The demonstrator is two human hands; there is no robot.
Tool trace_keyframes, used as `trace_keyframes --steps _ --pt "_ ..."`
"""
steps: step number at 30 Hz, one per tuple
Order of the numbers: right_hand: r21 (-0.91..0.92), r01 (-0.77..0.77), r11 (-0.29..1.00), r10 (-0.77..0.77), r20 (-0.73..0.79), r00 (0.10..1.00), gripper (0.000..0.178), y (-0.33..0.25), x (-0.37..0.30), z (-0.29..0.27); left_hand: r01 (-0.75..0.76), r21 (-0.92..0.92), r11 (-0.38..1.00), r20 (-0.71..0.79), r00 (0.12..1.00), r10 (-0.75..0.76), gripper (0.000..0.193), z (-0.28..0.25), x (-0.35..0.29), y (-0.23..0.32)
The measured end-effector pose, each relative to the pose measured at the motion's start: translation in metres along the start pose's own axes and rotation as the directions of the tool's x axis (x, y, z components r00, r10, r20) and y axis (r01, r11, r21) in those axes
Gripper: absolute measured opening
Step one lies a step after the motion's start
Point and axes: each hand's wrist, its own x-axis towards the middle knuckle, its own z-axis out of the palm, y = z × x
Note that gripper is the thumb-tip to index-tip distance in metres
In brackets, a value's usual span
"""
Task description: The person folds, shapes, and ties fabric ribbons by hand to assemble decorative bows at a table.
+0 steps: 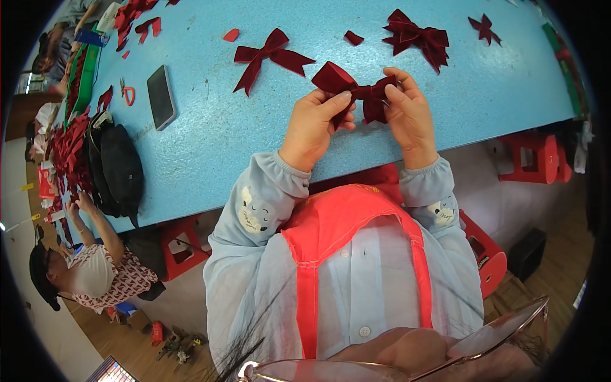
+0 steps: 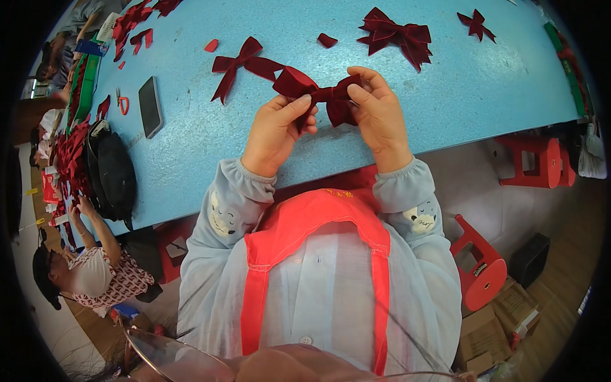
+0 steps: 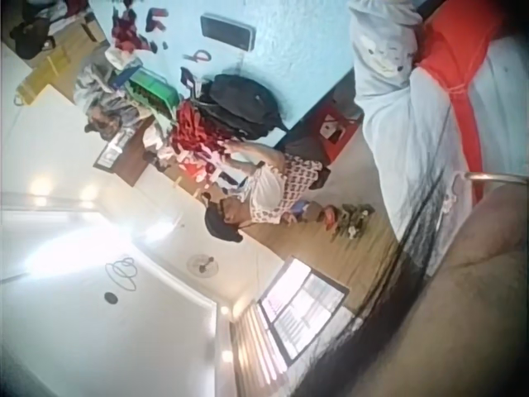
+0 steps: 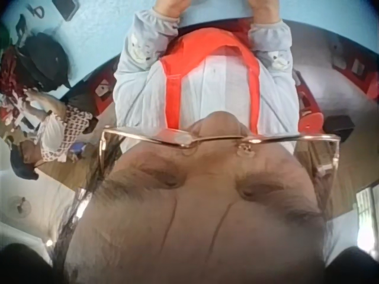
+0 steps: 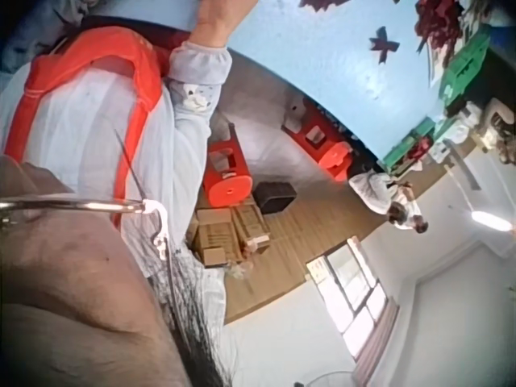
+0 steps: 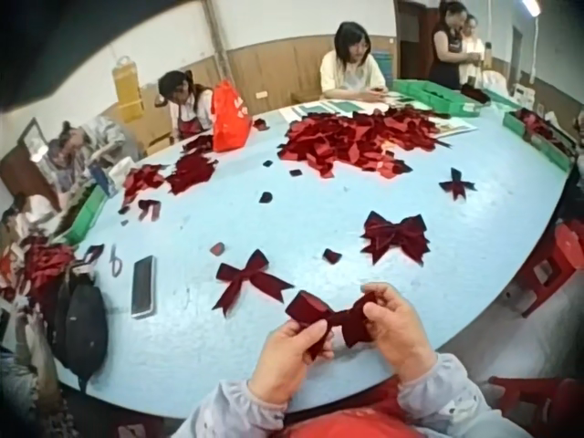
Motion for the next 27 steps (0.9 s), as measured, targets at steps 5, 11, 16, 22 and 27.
trace_keyframes --steps 5,11,16,22,27 --pt "0.145 -0.100 0.984 0.094 0.052 0.994 0.035 0.000 -0.002 0.007 -0.015 -0.069 0.997 -0.007 1.000 0.014 0.016 0.002 0.002 -0.001" --pt "0.033 -0.119 0.992 0.122 -0.092 0.988 0.030 0.011 -0.006 0.014 -0.044 -0.047 0.998 0.022 0.999 0.045 0.013 0.005 0.002 -0.005" --pt "-0.059 -0.134 0.989 0.129 -0.076 0.989 0.028 0.009 -0.008 0.018 -0.077 0.001 0.997 0.068 0.995 0.077 0.016 0.014 -0.004 -0.002" --pt "-0.207 0.022 0.978 -0.023 -0.003 1.000 0.026 0.000 -0.011 0.022 -0.098 -0.043 0.994 0.038 0.994 0.100 0.015 0.014 -0.004 -0.002" --pt "-0.230 0.063 0.971 -0.069 -0.018 0.997 0.024 0.002 -0.008 0.017 -0.171 -0.022 0.985 0.017 0.985 0.172 0.015 0.016 -0.006 -0.004"
